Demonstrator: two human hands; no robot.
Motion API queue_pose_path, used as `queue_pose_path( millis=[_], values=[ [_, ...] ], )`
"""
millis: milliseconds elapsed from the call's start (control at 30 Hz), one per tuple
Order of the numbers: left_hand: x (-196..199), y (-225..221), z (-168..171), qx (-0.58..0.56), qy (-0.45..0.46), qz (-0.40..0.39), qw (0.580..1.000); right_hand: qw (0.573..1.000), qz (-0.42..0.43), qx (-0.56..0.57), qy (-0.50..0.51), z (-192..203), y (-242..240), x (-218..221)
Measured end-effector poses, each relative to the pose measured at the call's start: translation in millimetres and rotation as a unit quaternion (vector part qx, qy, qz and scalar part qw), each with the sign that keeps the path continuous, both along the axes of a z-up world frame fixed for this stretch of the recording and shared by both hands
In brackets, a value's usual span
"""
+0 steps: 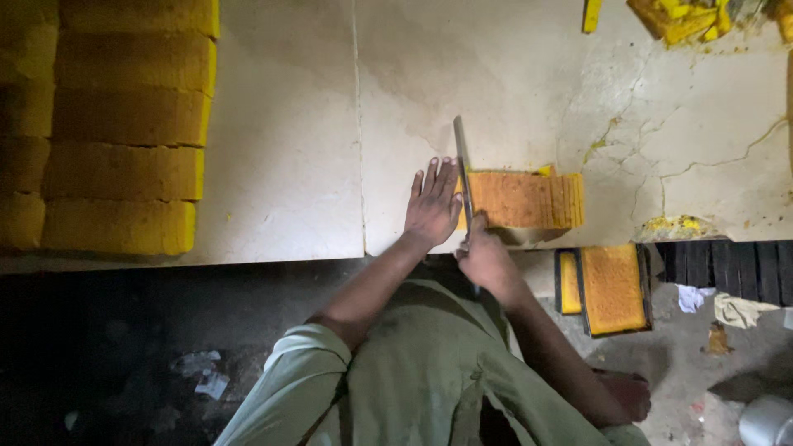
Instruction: The person uses a long knife to slice rectangular yellow food blocks into smaller strips on a white countertop. The person repeatedly cuts the blocks, stacks the resulting strips, and places them into a black tray.
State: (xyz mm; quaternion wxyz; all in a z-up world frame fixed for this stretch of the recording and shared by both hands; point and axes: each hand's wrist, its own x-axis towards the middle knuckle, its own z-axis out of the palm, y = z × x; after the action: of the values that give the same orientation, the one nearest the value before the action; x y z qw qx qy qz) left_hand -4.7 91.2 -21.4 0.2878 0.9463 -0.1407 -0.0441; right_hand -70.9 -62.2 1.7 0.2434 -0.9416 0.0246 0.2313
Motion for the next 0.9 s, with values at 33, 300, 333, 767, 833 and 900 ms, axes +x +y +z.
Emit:
queue_pose_path(
  millis=[33,300,333,767,833,900],
  values=[
    [-3,4,0,-0.023,0.009,0.007,1.0,1.0,0.008,-0.005,-0.018,6,2,5],
    [-6,7,1,0.061,0.018,0.027,0.998,0.999,-0.04,-0.015,-0.003,29,36,-6],
    [-7,7,2,0.059,0.022,0.026,0.998,0.999,-0.038,-0.014,0.007,28,40,-10],
    [-3,4,8,0.085,0.03,0.028,0.996,0.987,0.049,0.155,-0.003,56,9,-78],
    [-2,4,8,0.071,0.038,0.03,0.996,0.988,0.054,0.143,0.028,50,4,-88],
    [-3,2,3,0.072,0.018,0.033,0.997,0.992,0.046,0.035,0.108,34,4,-87]
  ],
)
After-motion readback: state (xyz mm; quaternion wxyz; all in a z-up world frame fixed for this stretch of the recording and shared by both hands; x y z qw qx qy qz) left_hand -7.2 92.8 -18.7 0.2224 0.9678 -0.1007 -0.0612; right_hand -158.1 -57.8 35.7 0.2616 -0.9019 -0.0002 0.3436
